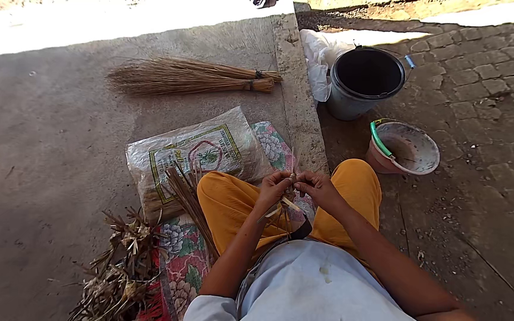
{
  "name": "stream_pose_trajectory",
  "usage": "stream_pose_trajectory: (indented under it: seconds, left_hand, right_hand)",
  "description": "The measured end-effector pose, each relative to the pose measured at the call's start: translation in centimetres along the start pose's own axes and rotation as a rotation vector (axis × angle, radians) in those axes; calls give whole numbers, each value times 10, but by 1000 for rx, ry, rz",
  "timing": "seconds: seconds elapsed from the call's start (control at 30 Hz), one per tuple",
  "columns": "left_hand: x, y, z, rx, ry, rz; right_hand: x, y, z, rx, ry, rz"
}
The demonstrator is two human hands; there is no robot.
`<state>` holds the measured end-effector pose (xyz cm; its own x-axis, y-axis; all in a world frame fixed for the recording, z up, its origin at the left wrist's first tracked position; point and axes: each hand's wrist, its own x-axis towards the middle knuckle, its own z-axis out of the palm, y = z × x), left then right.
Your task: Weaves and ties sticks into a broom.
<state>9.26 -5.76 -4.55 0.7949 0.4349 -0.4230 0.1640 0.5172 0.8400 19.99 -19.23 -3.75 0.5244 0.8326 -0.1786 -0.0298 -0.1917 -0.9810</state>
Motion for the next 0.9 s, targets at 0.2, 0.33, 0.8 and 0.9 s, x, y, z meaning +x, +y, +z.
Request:
stream_pose_trajectory:
  seconds: [0.2,0.33,0.8,0.9]
  left_hand:
    - [-11,4,0,70,-57,38]
    - [-11,6,-1,27,-71,-4]
    - [-13,4,4,21,-8,117]
    - [-14,3,6,-6,23,201]
  right_hand:
    - [5,-11,-11,179,-122,230]
    - [6,-14,-11,239,-118,271]
    - [4,-18,-10,256,-51,224]
    - [1,-13,-5,313,4,134]
